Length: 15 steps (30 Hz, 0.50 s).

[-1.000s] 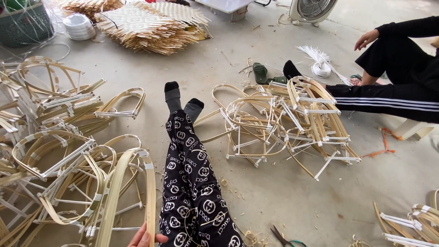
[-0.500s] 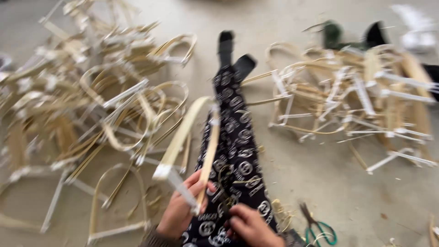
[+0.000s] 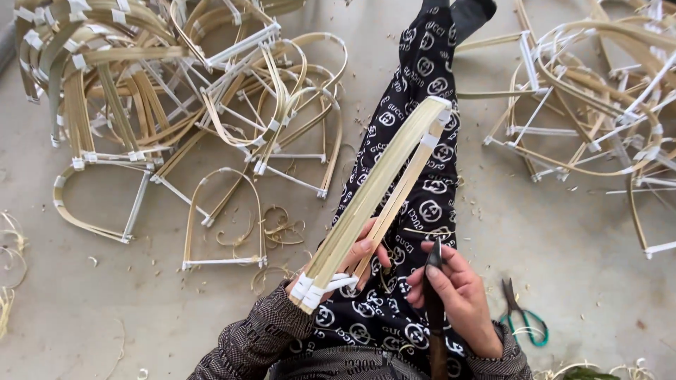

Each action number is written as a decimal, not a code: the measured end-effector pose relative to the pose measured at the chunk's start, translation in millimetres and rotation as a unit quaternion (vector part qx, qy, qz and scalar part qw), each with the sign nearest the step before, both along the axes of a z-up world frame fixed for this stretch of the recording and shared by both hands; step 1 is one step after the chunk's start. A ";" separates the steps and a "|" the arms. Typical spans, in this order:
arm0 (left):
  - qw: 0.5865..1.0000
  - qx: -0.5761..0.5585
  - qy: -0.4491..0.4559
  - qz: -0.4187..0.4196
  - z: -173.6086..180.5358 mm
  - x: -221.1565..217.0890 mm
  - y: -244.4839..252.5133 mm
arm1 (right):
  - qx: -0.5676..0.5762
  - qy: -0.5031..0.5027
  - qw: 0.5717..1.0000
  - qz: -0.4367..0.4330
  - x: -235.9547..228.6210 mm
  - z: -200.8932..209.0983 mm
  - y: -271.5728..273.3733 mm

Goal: Assembling and binding wood or bamboo strips to create furniture frames.

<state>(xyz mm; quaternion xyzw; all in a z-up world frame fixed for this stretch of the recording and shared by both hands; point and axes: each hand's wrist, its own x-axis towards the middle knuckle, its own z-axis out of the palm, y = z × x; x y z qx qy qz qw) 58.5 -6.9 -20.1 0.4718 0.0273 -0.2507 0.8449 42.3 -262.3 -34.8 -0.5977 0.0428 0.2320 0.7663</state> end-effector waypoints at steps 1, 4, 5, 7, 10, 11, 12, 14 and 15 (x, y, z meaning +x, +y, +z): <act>1.000 0.000 0.005 -0.001 3.3 -0.8 0.3 | 0.000 0.005 1.000 -0.001 -0.4 2.1 0.6; 1.000 -0.011 0.011 -0.017 4.1 -1.6 1.6 | 0.012 -0.001 1.000 0.010 2.7 7.3 2.4; 0.999 -0.038 0.007 -0.002 -1.8 -3.7 1.9 | 0.011 0.006 1.000 0.017 3.8 8.4 2.8; 0.998 -0.065 0.002 0.013 -19.0 -2.4 0.3 | 0.011 0.013 1.000 0.024 5.5 8.4 2.6; 0.989 -0.026 -0.050 0.134 -37.1 6.2 -0.7 | 0.021 0.054 0.997 0.045 3.0 3.1 5.2; 0.980 0.006 -0.059 0.190 -33.7 11.5 0.4 | 0.037 0.097 0.993 0.064 0.4 -0.4 7.5; 0.966 0.036 -0.070 0.244 -30.3 18.1 0.8 | 0.052 0.139 0.986 0.081 -1.6 -3.6 9.2; 0.963 0.018 -0.058 0.263 -33.4 21.2 -1.0 | 0.072 0.180 0.975 0.106 -8.3 -0.1 22.0; 0.959 -0.001 -0.045 0.281 -35.5 22.3 -2.6 | 0.091 0.223 0.962 0.131 -12.3 1.5 27.8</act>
